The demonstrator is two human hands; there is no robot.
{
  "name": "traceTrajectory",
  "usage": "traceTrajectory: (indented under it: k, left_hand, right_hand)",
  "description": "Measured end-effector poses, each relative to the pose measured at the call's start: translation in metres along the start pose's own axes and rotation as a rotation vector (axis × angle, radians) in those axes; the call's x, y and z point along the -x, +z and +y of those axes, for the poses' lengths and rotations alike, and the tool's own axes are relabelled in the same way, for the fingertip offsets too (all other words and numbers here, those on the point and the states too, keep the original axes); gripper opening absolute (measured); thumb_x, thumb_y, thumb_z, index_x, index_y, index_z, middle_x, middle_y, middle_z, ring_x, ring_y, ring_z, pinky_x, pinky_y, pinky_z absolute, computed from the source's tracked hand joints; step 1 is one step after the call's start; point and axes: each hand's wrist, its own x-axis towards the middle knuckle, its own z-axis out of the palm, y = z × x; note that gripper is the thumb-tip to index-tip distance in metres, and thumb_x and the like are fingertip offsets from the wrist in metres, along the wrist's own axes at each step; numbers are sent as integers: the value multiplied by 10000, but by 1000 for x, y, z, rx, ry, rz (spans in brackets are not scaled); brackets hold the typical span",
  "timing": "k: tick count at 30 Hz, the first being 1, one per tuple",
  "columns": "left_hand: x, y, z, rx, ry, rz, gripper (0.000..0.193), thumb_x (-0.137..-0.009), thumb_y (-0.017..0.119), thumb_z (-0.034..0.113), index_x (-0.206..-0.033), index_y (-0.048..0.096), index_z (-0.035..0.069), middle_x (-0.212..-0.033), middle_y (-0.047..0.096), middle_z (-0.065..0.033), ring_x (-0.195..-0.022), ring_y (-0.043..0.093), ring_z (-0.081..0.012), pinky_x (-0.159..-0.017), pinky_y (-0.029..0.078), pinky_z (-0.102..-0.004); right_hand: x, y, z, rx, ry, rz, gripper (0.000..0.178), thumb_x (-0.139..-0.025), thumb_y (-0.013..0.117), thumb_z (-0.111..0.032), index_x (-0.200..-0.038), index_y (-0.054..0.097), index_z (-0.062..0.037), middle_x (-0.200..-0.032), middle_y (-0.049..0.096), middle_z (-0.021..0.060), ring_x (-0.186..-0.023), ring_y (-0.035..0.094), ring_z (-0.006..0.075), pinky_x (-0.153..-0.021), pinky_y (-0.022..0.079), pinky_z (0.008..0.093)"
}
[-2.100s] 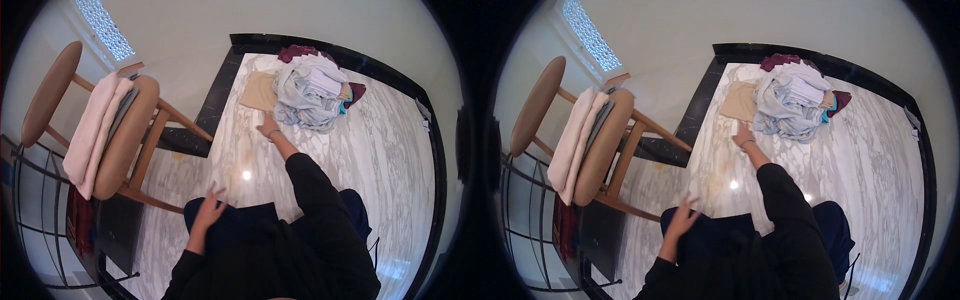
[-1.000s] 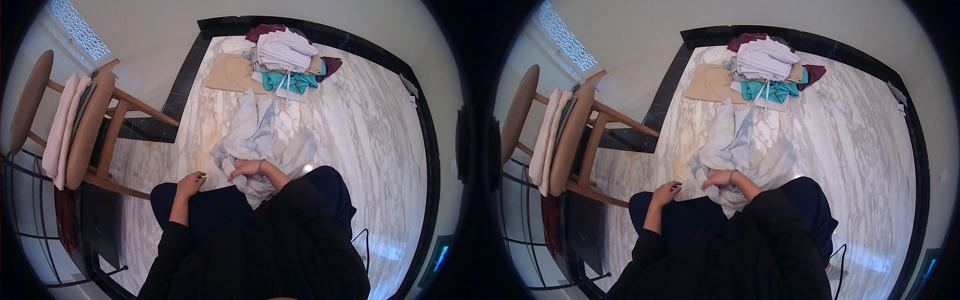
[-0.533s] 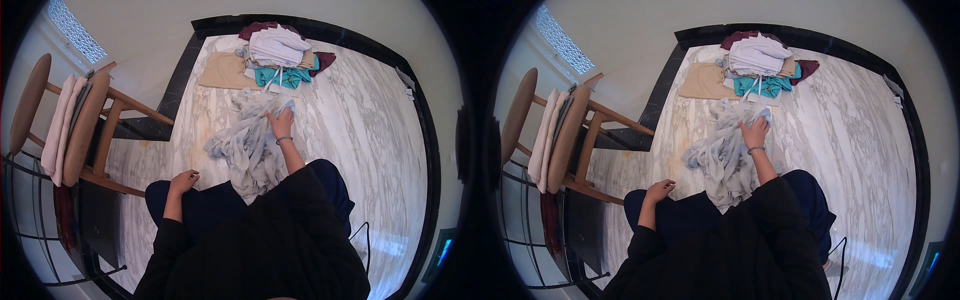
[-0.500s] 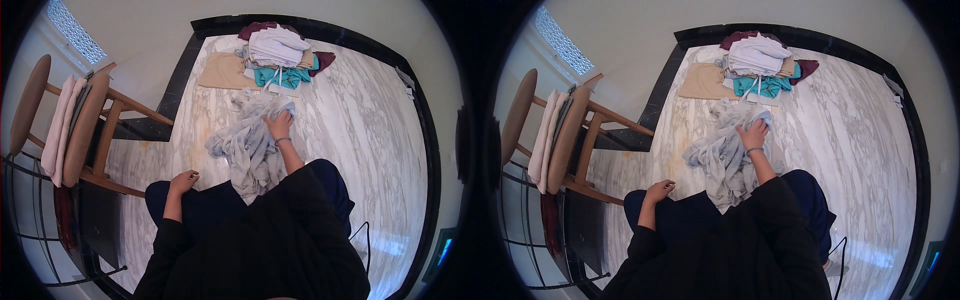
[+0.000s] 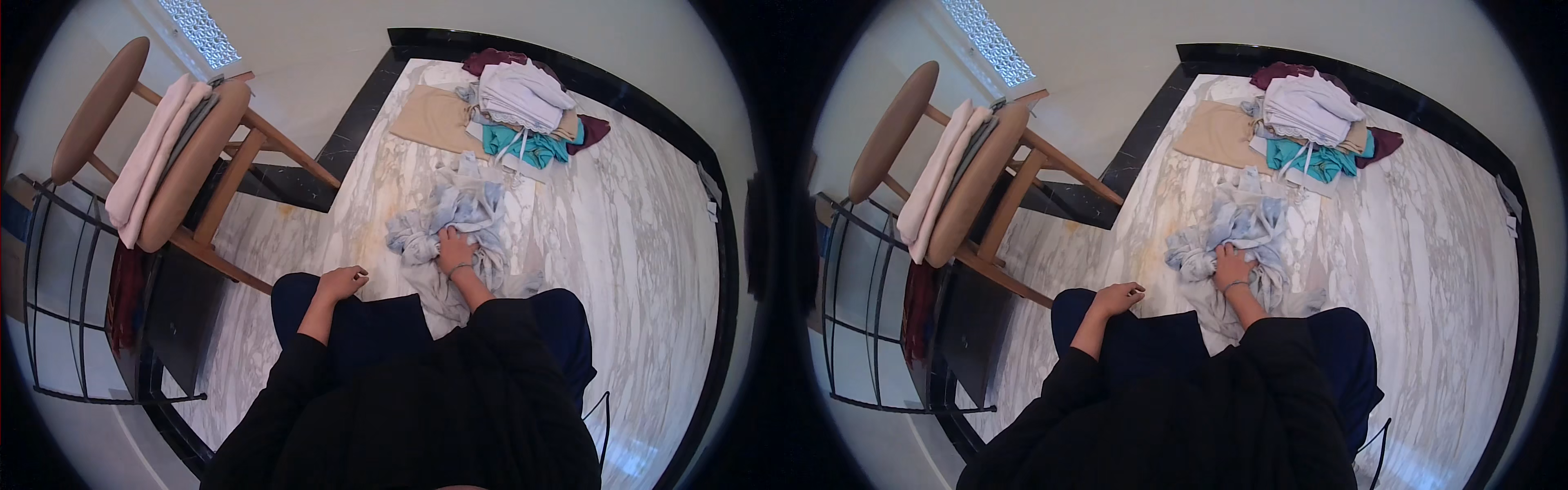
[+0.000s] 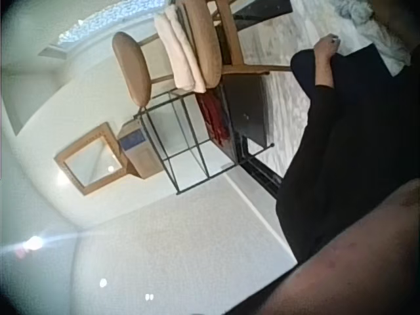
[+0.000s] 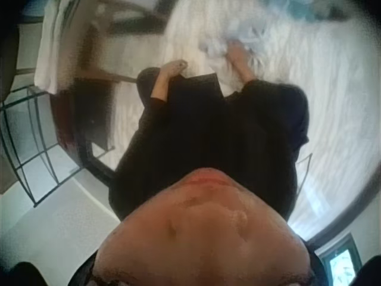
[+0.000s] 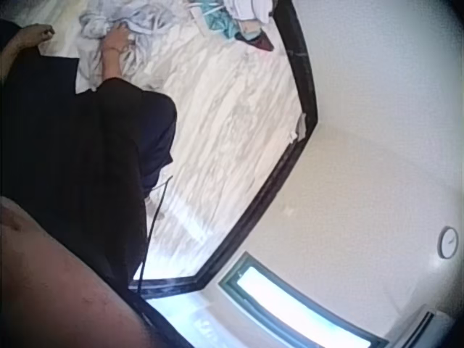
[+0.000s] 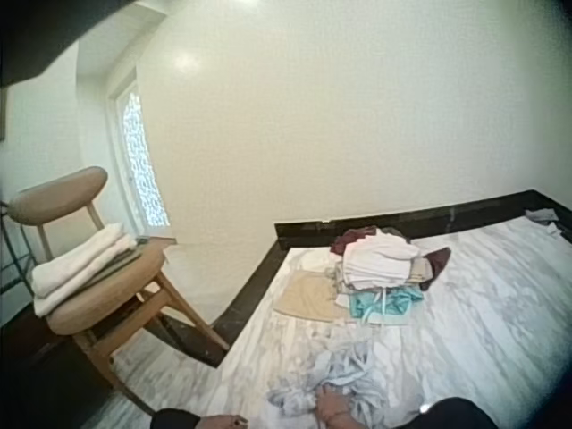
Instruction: The recorder picks up a pile of laundry and folds various items of clothing one by one on a marble floor.
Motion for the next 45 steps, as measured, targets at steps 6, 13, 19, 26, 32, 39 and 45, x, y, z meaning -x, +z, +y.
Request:
traceTrajectory:
  k: [6, 13, 19, 26, 32, 39, 45]
  left_hand:
    - [3, -3, 3, -7, -15, -7, 399, -919, 555, 470, -1202, 673, 217, -1090, 728, -16, -1025, 683, -227, -869, 527, -376]
    - [5, -4, 5, -9, -11, 5, 390, -930, 570, 459, -1207, 671, 204, -1074, 729, -34, -1010, 689, -228, -848, 530, -365]
    - [3, -3, 4, 12, -9, 1, 400, -914, 556, 478, -1189, 683, 217, -1096, 726, -50, -1024, 685, -248, -859, 531, -383]
    - [4, -5, 7, 18, -14, 11, 410, -913, 583, 456, -1216, 665, 193, -1093, 723, -67, -1008, 689, -253, -847, 534, -381]
    - [4, -11, 17, 483, 12, 199, 513, -945, 611, 351, -1398, 511, 132, -1191, 679, -124, -998, 689, -234, -872, 518, -350]
    - [0, -10, 10, 889, -28, 239, 499, -1006, 536, 376, -1400, 504, 72, -1230, 649, -163, -1082, 644, -216, -935, 488, -332]
    - [-1, 1, 0, 280, 76, -52, 489, -924, 635, 433, -1288, 615, 107, -1115, 711, -121, -1021, 676, -229, -897, 498, -331]
  right_hand:
    - [-11, 1, 13, 78, -15, 128, 417, -839, 657, -233, -1207, 513, -102, -1239, 538, 79, -1195, 507, 355, -856, 473, 658]
    - [-24, -31, 50, -239, 197, 61, 536, -821, 681, -324, -1215, 460, -36, -1077, 670, 261, -1017, 653, 425, -866, 526, 498]
    - [-49, -29, 118, -762, 482, 261, 596, -821, 680, -336, -1281, 517, 7, -1155, 660, 276, -1107, 619, 434, -938, 478, 460]
    - [-41, -65, 125, -1546, 321, 13, 471, -815, 701, -217, -1214, 646, 28, -1165, 695, 115, -1022, 676, 247, -892, 511, 345]
    - [-3, -114, 59, -1599, -330, -635, 503, -791, 708, -89, -1277, 618, 3, -1284, 637, 104, -1175, 600, 237, -1003, 456, 317]
    - [15, -91, 14, -635, -577, -968, 651, -762, 780, -267, -1352, 586, -73, -1283, 644, 133, -1173, 600, 251, -1006, 448, 336]
    - [1, -46, 32, -289, -170, -380, 880, -709, 824, -433, -1440, 469, -96, -1254, 627, 233, -1183, 597, 343, -1001, 465, 378]
